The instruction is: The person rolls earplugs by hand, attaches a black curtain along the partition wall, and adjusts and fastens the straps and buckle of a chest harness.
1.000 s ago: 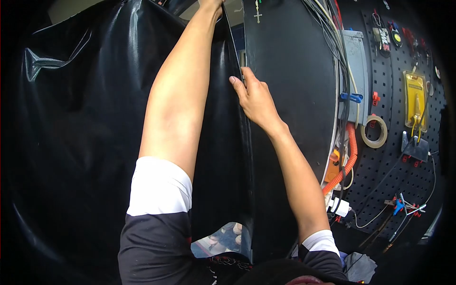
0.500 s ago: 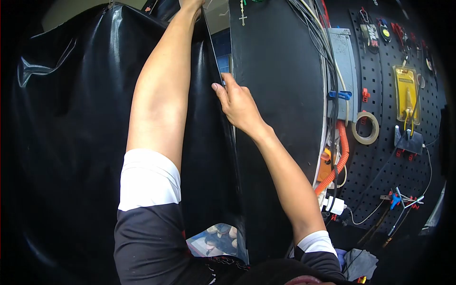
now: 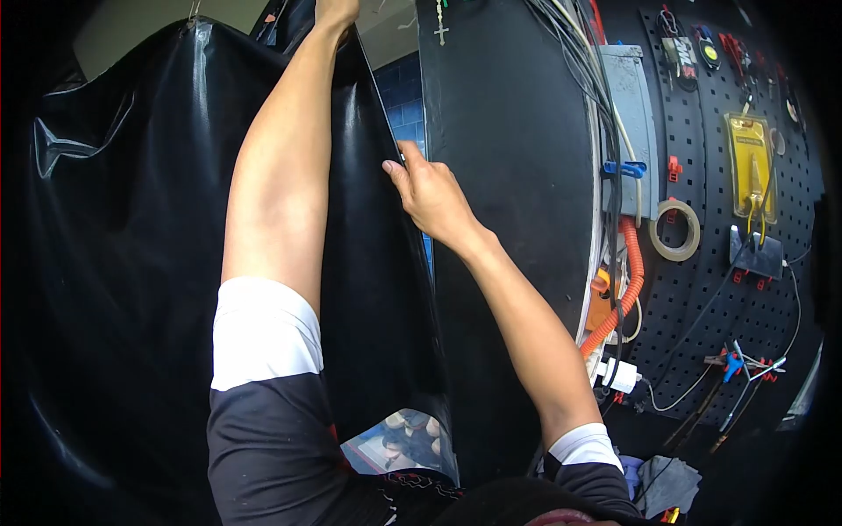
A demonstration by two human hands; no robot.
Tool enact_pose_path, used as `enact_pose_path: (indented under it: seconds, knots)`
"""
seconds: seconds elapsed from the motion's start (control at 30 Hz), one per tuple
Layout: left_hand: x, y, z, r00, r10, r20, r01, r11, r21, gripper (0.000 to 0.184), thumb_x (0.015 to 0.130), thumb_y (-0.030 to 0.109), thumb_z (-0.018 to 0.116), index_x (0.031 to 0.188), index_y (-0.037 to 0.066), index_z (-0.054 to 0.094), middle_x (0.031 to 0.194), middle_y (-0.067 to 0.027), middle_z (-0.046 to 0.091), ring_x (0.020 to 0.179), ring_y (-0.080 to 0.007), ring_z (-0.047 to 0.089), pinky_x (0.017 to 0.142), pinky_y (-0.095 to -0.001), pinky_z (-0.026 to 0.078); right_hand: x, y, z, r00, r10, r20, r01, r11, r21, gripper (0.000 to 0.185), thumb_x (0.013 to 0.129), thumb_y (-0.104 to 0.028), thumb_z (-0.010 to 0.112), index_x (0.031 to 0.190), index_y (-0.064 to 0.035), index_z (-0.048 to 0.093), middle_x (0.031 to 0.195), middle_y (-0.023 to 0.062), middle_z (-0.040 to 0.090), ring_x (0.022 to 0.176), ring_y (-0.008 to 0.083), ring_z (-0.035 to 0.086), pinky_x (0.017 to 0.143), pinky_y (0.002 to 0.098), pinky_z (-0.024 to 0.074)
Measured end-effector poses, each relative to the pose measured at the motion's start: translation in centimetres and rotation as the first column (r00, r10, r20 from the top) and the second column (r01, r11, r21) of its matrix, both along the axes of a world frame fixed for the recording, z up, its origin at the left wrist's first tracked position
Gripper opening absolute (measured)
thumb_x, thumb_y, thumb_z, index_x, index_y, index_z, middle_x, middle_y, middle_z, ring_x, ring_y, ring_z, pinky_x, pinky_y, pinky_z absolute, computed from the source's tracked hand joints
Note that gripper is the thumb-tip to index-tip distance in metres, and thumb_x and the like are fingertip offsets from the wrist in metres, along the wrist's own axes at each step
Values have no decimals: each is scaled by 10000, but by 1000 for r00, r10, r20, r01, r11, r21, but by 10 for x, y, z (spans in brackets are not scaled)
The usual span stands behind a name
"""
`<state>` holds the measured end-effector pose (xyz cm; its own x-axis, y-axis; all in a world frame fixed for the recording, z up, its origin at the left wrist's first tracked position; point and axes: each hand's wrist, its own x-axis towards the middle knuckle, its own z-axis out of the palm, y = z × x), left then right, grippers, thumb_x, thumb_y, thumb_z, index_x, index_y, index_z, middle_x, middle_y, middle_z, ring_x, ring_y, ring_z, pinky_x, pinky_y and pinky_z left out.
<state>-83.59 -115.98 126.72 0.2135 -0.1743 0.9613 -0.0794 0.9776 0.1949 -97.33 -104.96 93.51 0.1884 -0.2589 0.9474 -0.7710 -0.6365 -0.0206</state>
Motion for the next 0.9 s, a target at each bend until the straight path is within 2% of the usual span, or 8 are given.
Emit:
enact_pose_path:
  seconds: [0.43,0.47,0.5,0.57,0.6,0.7,0.77,0.9]
  knots:
    - [8,15,-13,973,-186,-135,197,978,73,442,1027,310,361,1122,7,668,1171,-226,672,1055,-318,667,802,-483,551,0,0,-3,991,131,25,-128,988,-88,330,1045,-186,517,1245,76,496,654,183,578,579,283,615,601,412,471]
    - [13,28,-18,976,-113,-188,131,988,86,442,1027,309,361,1122,7,668,1171,-227,672,1055,-318,667,802,-483,551,2,9,-1,990,137,26,-137,991,-7,310,1039,-185,510,1228,62,506,702,233,616,677,374,641,657,469,493]
    - [21,9,-16,646,675,-357,-649,732,210,432,1027,300,362,1130,19,674,1021,-174,720,897,-329,699,726,-457,567,3,13,0,989,143,26,-144,987,74,291,1033,-184,503,1210,47,515,749,282,655,774,465,666,713,526,514]
    - [86,-86,62,976,-177,-123,165,981,-104,372,1044,307,392,899,74,643,672,-28,598,549,-186,542,483,-352,436,3,4,-5,984,176,-42,-173,984,51,276,1039,-175,506,1218,33,527,694,222,620,671,352,639,643,460,489]
    - [110,-126,90,863,-471,-182,453,882,-130,237,1009,204,520,1074,-19,568,908,-151,583,624,-235,584,760,-416,574,3,-2,-9,971,212,-109,-210,977,34,262,1045,-166,508,1226,20,540,639,161,585,567,240,612,572,394,464]
    - [121,-76,27,914,-373,-160,362,927,-94,184,1044,118,421,951,4,532,764,-87,542,578,-195,525,710,-392,588,13,-9,-14,960,266,-87,-252,957,146,349,1057,-283,491,1264,-8,547,708,148,614,606,181,624,570,350,490]
    - [94,-25,-33,910,-384,-157,365,921,-137,338,1041,326,438,841,105,598,614,2,520,508,-135,459,441,-325,350,22,-13,-18,922,385,51,-375,848,376,519,1036,-440,509,1332,-14,524,842,118,637,670,157,636,603,312,532]
    - [53,-35,-17,954,-174,-246,163,985,-64,291,997,297,503,961,51,654,731,-80,637,602,-212,591,531,-361,475,35,1,-34,902,382,200,-428,735,526,594,993,-406,603,1387,14,459,854,98,632,705,159,656,600,300,548]
